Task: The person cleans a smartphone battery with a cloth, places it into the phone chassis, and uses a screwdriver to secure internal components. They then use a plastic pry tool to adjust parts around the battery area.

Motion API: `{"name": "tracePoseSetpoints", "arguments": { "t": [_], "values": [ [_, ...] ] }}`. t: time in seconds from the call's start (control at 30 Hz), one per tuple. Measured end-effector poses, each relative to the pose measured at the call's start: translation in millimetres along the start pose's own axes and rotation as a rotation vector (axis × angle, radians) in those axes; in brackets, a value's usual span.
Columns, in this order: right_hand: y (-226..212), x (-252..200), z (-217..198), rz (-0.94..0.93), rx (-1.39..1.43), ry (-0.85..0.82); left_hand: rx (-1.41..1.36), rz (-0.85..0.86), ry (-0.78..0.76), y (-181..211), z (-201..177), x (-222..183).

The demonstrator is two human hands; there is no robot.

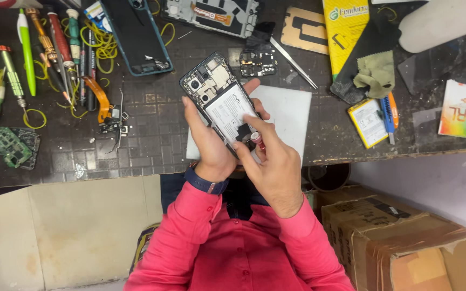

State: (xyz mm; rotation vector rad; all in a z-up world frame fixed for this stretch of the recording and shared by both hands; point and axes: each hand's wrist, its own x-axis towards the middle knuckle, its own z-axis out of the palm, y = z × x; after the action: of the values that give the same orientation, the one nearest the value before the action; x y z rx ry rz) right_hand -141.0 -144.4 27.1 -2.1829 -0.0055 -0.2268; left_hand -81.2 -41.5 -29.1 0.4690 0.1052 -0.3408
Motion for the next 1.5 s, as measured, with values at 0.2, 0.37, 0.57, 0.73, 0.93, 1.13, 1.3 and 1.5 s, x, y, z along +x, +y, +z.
{"name": "tracePoseSetpoints", "arguments": {
  "t": [0.2, 0.37, 0.57, 0.73, 0.93, 1.13, 1.3, 1.5],
  "values": [
    [9, -1, 7, 0.197, 0.022, -0.06, -0.045, -0.024, 0.004, 1, 0, 0],
    [18, -5, 2, 0.218, 0.157, -0.109, -0.015, 0.004, 0.007, 0, -1, 2],
    [24, -9, 3, 0.19, 0.186, -0.128, -0.011, -0.01, 0.018, 0, -2, 1],
    [28, -13, 6, 0.141, 0.188, -0.113, 0.015, 0.004, -0.009, 1, -2, 2],
    [27, -13, 6, 0.192, 0.224, -0.124, -0.007, -0.025, 0.012, 2, -2, 1],
    [21, -19, -12, 0.126, 0.168, -0.007, -0.029, -0.027, 0.026, 4, 1, -1],
    [38, -9, -32, 0.002, -0.158, 0.232, -0.034, -0.047, 0.046, 3, 0, -1],
    [67, 24, -42, -0.058, -0.541, 0.333, -0.078, 0.02, 0.043, -3, -2, -4]
  ]
}}
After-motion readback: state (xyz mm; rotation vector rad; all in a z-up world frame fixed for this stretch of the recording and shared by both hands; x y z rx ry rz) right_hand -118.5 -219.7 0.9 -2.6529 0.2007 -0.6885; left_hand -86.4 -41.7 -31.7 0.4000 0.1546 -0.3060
